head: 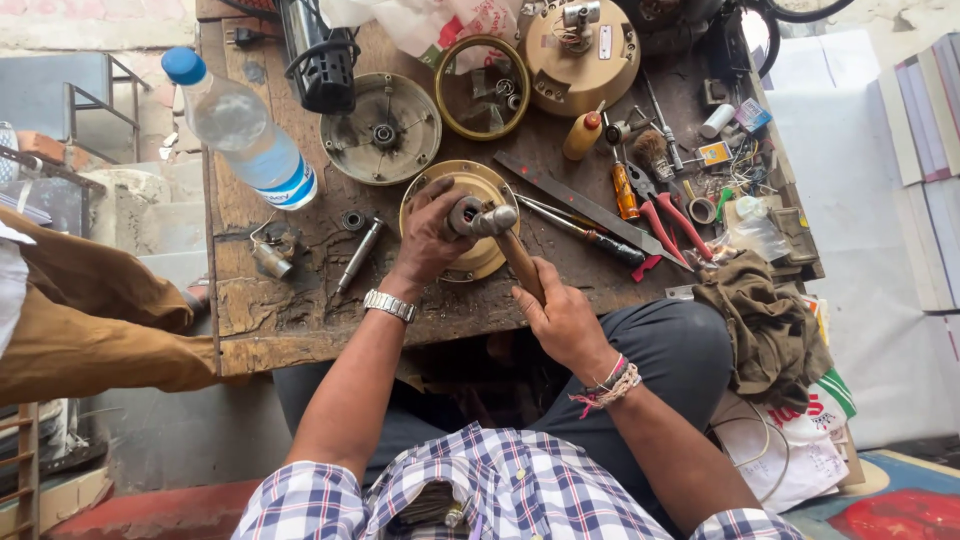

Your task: The person assembles a circular electrical component by inserting a rotor into a housing, applying lubricant, and securing a cover plate with a hammer. They use a file, lubricant bottle, and hammer to complete the assembly.

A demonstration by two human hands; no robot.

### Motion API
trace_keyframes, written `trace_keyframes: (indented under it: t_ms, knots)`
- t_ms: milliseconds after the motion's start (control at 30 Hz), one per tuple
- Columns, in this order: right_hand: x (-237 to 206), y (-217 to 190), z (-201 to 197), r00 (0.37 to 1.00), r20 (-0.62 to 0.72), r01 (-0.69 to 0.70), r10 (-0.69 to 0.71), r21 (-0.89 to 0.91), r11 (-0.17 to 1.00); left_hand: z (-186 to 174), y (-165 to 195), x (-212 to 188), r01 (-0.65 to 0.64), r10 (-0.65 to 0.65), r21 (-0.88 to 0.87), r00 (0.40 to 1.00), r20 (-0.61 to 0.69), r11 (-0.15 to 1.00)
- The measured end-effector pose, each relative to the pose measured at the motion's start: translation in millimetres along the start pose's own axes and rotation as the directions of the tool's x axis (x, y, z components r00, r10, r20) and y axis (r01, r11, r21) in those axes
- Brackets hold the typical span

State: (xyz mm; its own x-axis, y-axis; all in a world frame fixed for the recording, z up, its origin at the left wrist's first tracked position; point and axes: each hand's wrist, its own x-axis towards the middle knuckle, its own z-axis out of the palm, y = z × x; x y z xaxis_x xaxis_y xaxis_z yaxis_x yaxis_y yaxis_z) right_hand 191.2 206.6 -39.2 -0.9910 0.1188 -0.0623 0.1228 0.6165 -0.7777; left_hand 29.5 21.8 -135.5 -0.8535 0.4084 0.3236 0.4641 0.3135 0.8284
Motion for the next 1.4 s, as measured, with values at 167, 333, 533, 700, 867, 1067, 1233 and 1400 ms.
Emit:
trace_keyframes:
  t_ms: [167, 333, 533, 700, 867, 1067, 1233, 1400]
  knots:
    - [-11.2, 12.1, 2.0, 0.999, -0.048, -0.004, 0.004, 0.002, 1.000, 2.0, 0.4, -3.6, -0.044, 0.044, 0.083, 0.999, 0.003, 0.996]
    - [-15.4, 17.2, 6.1, 0.992, -0.102, 0.074, -0.071, 0.020, 0.997, 2.4, -4.1, -4.2, -0.055, 0.055, 0.026, 0.998, -0.004, 0.998]
    - [-15.7, 13.9, 15.2, 0.995, -0.065, 0.079, -0.081, -0.033, 0.996, -0.7, -7.1, -6.3, -0.057, 0.057, 0.037, 0.998, 0.000, 0.998]
    - [-15.0, 14.0, 15.8, 0.964, -0.157, 0.206, -0.213, -0.060, 0.977, -0.9, -0.7, -5.1, -0.086, 0.085, 0.118, 0.996, 0.016, 0.989]
    - [-36.6, 29.8, 7.2, 0.927, -0.286, 0.272, -0.242, 0.070, 0.960, -2.2, 3.4, -1.9, -0.111, 0.109, 0.115, 0.994, 0.023, 0.987]
    - [-44.8, 60.2, 29.7, 0.705, -0.660, 0.676, -0.258, 0.515, 0.527, -1.6, 5.2, 1.4, -0.113, 0.111, 0.100, 0.993, 0.026, 0.989]
    - [-32.8, 54.1, 36.6, 0.991, -0.130, 0.044, -0.038, 0.049, 0.998, -1.1, 9.5, 0.6, -0.071, 0.071, 0.105, 0.997, 0.004, 0.992]
    - [-42.0, 31.1, 14.9, 0.990, -0.137, 0.052, -0.039, 0.096, 0.994, 5.9, 11.8, -2.3, -0.093, 0.092, 0.162, 0.996, 0.011, 0.982]
